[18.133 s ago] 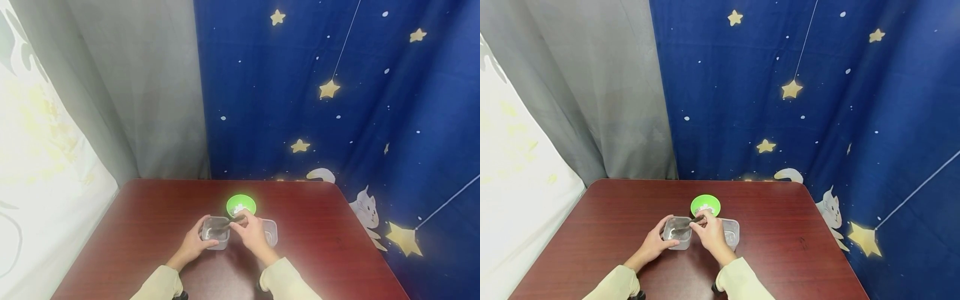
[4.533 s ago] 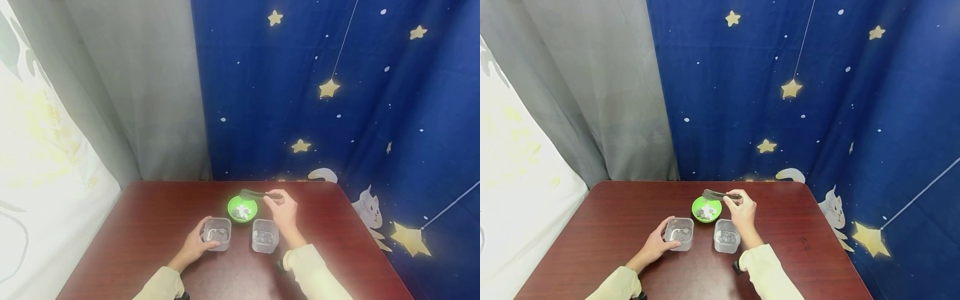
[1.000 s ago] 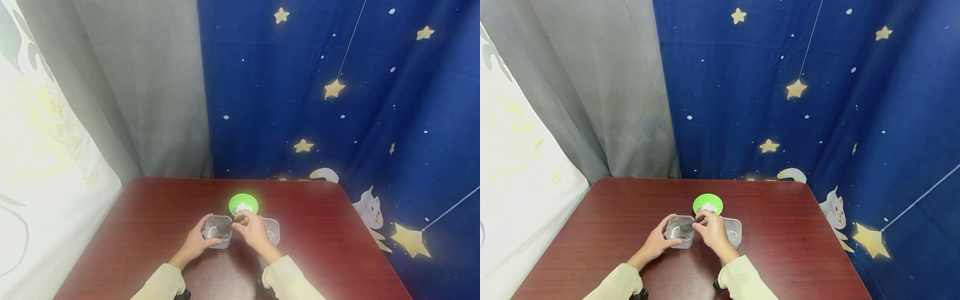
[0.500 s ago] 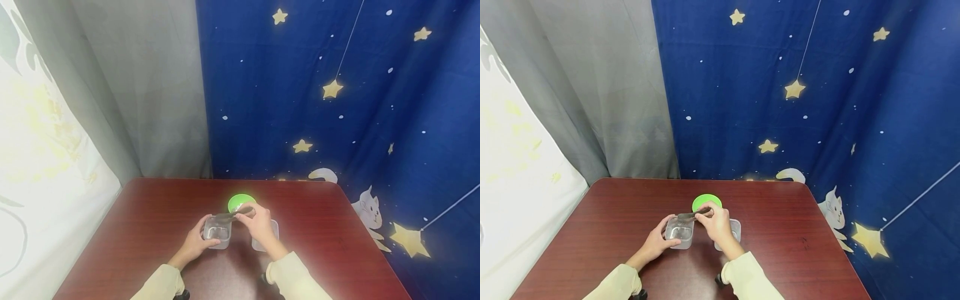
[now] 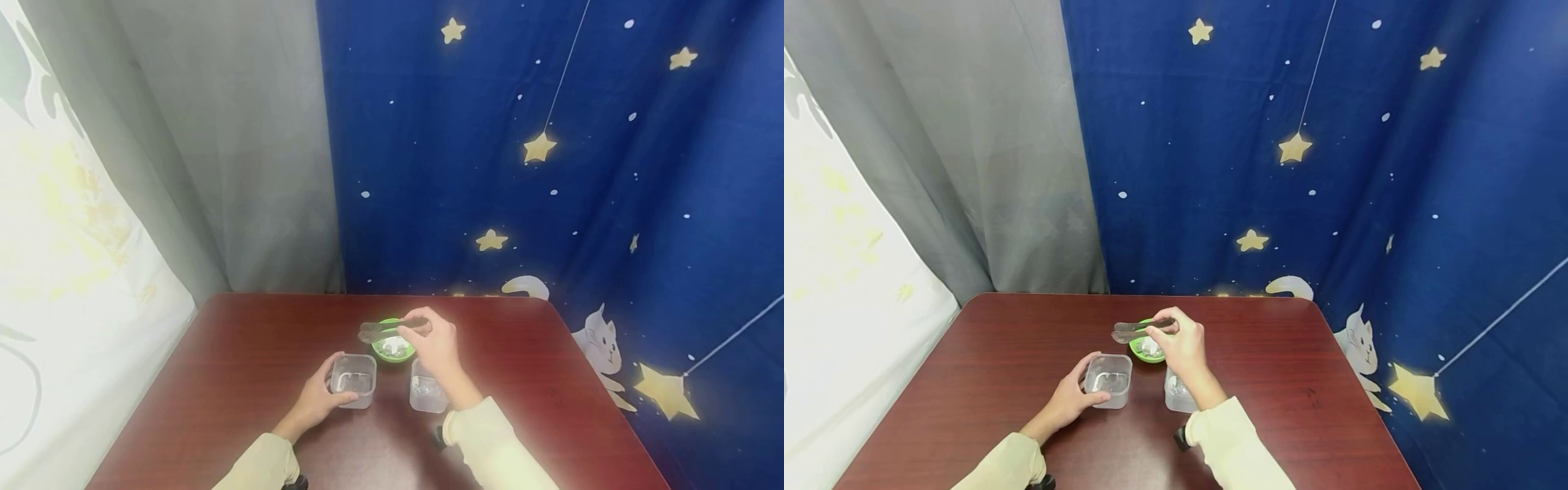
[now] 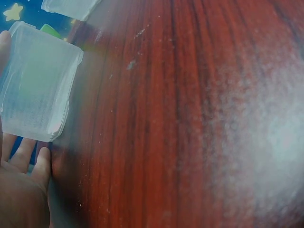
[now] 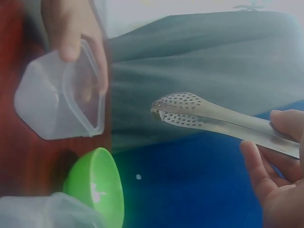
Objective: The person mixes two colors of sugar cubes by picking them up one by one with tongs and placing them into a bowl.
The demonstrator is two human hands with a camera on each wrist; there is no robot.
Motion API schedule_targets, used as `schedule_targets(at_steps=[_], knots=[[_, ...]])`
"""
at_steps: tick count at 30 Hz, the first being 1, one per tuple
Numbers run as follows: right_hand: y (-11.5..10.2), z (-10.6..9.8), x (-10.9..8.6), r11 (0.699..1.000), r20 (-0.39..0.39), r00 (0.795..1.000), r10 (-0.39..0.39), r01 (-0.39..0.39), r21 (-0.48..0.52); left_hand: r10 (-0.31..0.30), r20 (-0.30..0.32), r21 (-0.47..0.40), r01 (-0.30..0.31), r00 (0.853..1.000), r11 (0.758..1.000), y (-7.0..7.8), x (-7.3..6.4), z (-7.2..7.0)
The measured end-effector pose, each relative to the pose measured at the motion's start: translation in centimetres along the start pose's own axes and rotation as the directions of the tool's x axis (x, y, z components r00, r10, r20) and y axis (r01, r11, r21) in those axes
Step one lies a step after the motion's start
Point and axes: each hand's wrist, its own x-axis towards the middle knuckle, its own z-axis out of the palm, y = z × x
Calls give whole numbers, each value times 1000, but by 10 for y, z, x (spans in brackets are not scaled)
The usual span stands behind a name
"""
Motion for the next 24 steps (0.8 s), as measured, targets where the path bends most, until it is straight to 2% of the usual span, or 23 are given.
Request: schedule_targets(at_steps=[10, 24], knots=[[-2, -10, 14, 998, -75, 996, -57, 60, 36, -5, 3, 8, 5, 1000, 1000, 1, -1, 1], [-2, -15, 24, 995, -115, 991, -64, 71, 63, -8, -3, 38, 8, 1000, 999, 0, 1, -1]])
